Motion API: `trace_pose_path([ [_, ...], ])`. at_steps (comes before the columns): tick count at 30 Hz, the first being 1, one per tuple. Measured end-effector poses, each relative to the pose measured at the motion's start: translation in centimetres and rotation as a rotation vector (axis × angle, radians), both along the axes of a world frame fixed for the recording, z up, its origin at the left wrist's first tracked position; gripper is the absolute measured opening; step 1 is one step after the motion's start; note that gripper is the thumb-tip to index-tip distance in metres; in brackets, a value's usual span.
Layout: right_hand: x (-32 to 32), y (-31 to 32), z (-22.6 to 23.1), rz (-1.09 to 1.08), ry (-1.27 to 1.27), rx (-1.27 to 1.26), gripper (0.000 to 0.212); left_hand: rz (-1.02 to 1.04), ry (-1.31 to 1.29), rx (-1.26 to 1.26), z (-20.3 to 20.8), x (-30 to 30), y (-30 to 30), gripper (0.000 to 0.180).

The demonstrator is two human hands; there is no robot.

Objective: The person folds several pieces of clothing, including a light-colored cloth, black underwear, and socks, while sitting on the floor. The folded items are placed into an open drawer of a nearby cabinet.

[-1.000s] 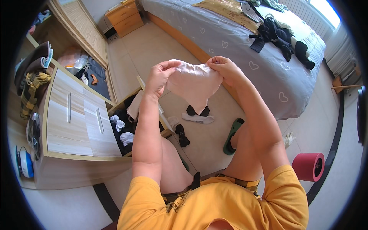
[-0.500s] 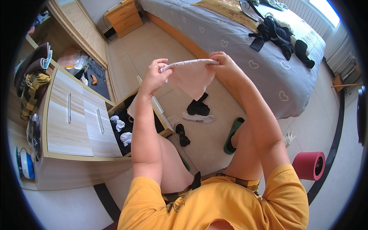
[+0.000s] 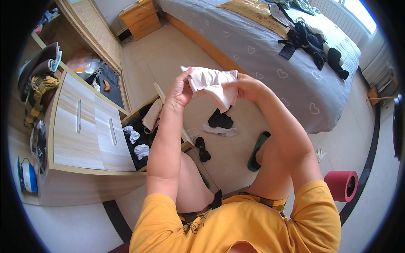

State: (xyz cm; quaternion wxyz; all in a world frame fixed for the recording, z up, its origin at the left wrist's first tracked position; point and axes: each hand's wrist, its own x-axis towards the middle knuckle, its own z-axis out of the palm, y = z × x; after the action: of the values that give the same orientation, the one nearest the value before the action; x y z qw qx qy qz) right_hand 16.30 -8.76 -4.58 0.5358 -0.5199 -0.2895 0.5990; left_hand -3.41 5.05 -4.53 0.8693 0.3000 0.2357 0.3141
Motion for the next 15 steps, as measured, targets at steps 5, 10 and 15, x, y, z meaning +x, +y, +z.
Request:
trace_pose_path([
  [5, -1.0, -0.5, 0.6, -0.365, -0.046, 0.190, 0.050, 0.115, 0.152, 0.286, 0.9, -0.6, -1.3, 0.055],
  [10, -0.3, 0.2, 1.5, -0.193, 0.060, 0.221, 0.047, -0.035, 0.186, 0.424, 0.9, -2.3, 0.3, 0.032],
  [15, -3.2, 1.8, 1.7, -0.026, -0.074, 0.300, 0.057, -0.026, 0.182, 0.539, 2.1, -5.3, 0.8, 0.031],
])
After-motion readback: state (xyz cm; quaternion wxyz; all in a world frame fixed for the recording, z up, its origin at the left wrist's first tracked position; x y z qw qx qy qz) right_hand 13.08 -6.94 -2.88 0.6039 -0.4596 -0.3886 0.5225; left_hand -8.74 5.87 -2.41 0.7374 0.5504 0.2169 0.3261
